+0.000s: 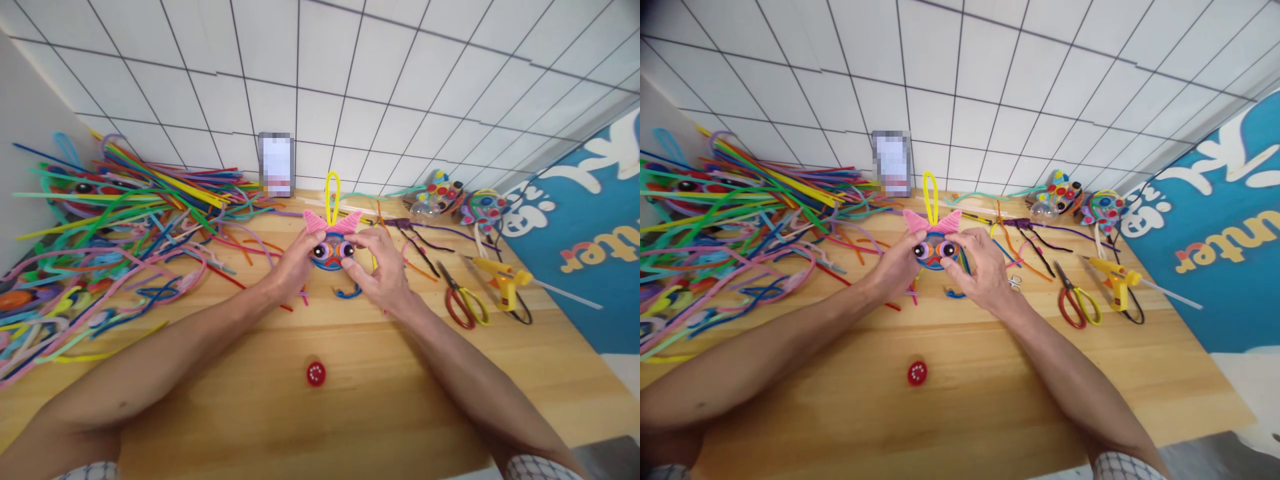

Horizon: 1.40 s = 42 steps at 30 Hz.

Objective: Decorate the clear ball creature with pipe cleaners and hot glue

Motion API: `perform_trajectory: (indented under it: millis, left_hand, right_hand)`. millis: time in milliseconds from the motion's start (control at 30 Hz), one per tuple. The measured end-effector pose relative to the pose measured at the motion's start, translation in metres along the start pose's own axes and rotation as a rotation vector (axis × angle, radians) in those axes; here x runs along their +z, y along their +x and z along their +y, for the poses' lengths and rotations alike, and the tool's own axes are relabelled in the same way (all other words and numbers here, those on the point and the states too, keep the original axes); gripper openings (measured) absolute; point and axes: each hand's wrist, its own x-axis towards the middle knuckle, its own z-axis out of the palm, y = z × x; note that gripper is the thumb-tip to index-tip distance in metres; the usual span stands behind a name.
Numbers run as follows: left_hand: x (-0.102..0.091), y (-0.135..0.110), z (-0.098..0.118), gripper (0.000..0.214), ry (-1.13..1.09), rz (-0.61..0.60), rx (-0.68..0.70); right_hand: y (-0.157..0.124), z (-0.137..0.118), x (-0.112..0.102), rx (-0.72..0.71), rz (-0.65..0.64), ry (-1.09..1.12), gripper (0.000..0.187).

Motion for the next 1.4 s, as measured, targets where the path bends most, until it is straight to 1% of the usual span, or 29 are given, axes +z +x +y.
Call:
perform_trajectory:
  millis: [100, 200, 400, 567, 767, 967, 1100, 1200, 1400]
  left_hand:
    - [-0.004, 0.002, -0.004, 0.035, 0.031, 0.030, -0.006]
    - [-0.007, 0.002, -0.006, 0.033, 0.048, 0.033, -0.016]
    - [-0.002, -0.002, -0.005, 0.045, 0.017, -0.002, -0.037]
    - [-0.002, -0.002, -0.005, 0.051, 0.017, -0.005, -0.022]
    - [-0.011, 0.003, -0.013, 0.048, 0.065, 0.035, 0.024]
    - [-0.023, 0.005, -0.028, 0.048, 0.192, 0.005, 0.096]
    - [-0.029, 0.006, -0.035, 0.044, 0.197, -0.007, 0.102]
    - [-0.032, 0.007, -0.036, 0.043, 0.190, -0.031, 0.094]
    - [-0.030, 0.007, -0.033, 0.051, 0.168, -0.024, 0.095]
  right_hand:
    - [-0.001, 0.002, 0.001, 0.003, -0.020, 0.004, 0.027]
    - [-0.001, 0.003, 0.002, 0.001, -0.019, 0.029, 0.026]
    - [0.000, 0.003, 0.001, 0.027, -0.015, 0.071, 0.024]
    - [0.001, 0.003, 0.000, 0.035, -0.027, 0.064, 0.024]
    - [0.000, 0.003, 0.000, 0.049, -0.049, 0.014, 0.028]
    - [-0.003, 0.002, 0.005, 0.097, -0.105, 0.002, 0.026]
    - [-0.004, 0.002, 0.006, 0.122, -0.120, 0.001, 0.024]
    - [-0.004, 0.003, 0.006, 0.102, -0.121, -0.001, 0.025]
    - [-0.005, 0.005, 0.006, 0.088, -0.122, 0.000, 0.024]
